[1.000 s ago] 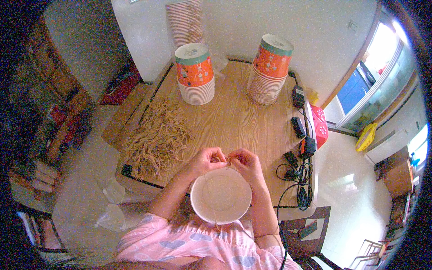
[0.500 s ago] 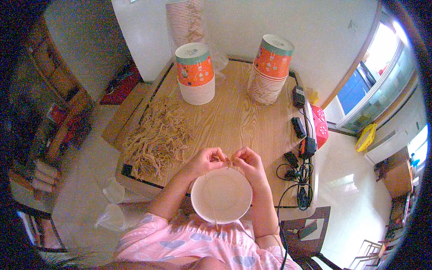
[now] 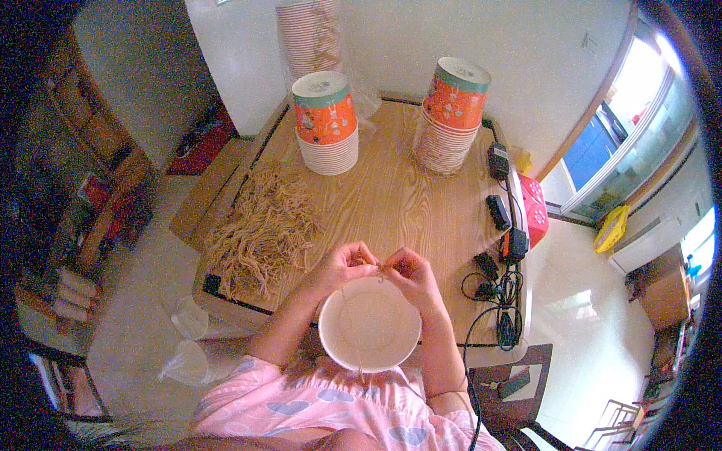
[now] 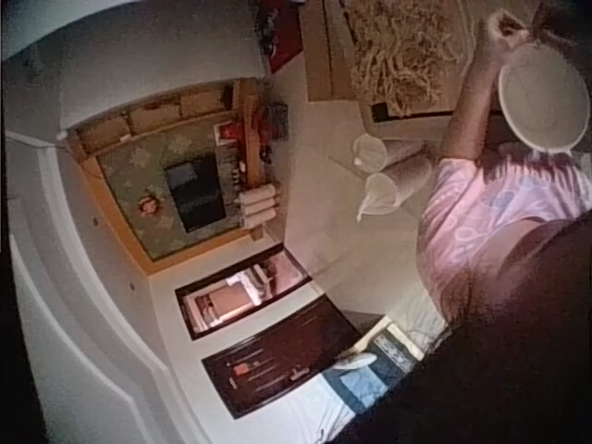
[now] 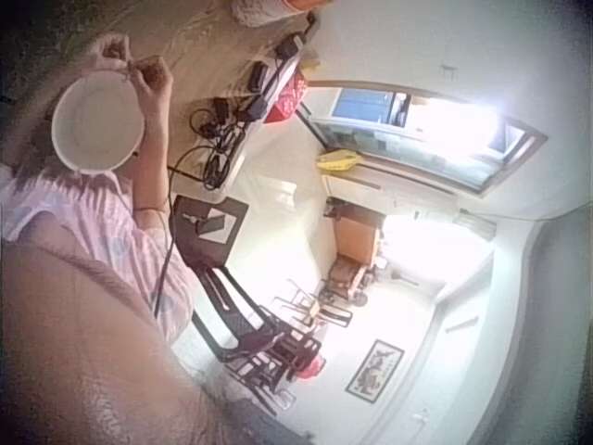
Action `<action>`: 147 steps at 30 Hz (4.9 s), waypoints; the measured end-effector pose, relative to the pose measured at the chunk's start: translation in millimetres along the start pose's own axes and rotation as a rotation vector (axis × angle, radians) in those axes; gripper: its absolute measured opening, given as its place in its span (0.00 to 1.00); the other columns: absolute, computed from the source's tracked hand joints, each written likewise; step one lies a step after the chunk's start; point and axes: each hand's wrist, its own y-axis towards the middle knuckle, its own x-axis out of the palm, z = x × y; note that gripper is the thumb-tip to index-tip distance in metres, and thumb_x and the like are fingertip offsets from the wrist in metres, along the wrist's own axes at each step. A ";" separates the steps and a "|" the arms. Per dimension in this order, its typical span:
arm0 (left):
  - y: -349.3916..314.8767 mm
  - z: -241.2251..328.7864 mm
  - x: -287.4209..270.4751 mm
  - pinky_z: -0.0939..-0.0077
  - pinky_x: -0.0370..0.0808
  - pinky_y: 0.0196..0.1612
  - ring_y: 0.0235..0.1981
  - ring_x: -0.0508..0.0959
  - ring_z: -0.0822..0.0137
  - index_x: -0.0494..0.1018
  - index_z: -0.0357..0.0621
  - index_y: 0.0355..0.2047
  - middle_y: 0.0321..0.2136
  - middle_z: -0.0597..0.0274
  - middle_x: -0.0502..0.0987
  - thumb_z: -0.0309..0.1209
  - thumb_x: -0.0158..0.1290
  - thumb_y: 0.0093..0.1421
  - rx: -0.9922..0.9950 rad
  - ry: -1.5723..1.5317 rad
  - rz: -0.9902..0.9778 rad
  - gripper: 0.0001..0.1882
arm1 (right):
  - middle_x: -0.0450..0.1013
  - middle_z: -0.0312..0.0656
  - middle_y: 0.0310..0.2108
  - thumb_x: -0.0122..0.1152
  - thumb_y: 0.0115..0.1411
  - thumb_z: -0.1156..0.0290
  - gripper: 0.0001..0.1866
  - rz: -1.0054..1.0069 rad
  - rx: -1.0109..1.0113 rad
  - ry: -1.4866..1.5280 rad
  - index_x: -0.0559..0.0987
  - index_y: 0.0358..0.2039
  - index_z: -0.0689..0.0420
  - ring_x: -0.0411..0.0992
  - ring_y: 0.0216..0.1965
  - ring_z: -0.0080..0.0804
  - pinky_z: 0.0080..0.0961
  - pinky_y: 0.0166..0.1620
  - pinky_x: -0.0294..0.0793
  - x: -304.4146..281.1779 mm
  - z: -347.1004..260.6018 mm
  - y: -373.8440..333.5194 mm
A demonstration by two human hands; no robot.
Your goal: Threading a white string through pre-cut holes in decorative paper cups as part of a manufacturing or packaging workflow.
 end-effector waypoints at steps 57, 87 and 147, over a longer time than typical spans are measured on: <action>-0.2 0.4 2.8 0.79 0.72 0.33 0.29 0.74 0.75 0.73 0.40 0.32 0.27 0.65 0.76 0.30 0.57 0.53 0.015 0.170 -0.030 0.09 | 0.71 0.32 0.23 0.58 0.55 0.74 0.05 0.024 0.045 0.004 0.74 0.27 0.61 0.67 0.26 0.17 0.14 0.30 0.67 7.0 -10.0 0.9; 3.5 -2.1 2.8 0.81 0.70 0.28 0.25 0.73 0.77 0.73 0.40 0.30 0.23 0.67 0.75 0.30 0.56 0.54 0.006 0.272 0.039 0.07 | 0.69 0.31 0.25 0.57 0.54 0.76 0.04 0.002 0.021 -0.083 0.72 0.28 0.60 0.67 0.28 0.17 0.14 0.32 0.66 8.0 -16.6 2.2; 7.0 -0.2 8.0 0.89 0.60 0.23 0.21 0.65 0.82 0.66 0.47 0.27 0.19 0.74 0.66 0.33 0.51 0.58 0.151 -0.047 0.195 0.07 | 0.69 0.30 0.25 0.59 0.53 0.76 0.05 -0.184 0.100 -0.076 0.73 0.29 0.61 0.65 0.27 0.13 0.11 0.29 0.65 3.8 -6.3 0.4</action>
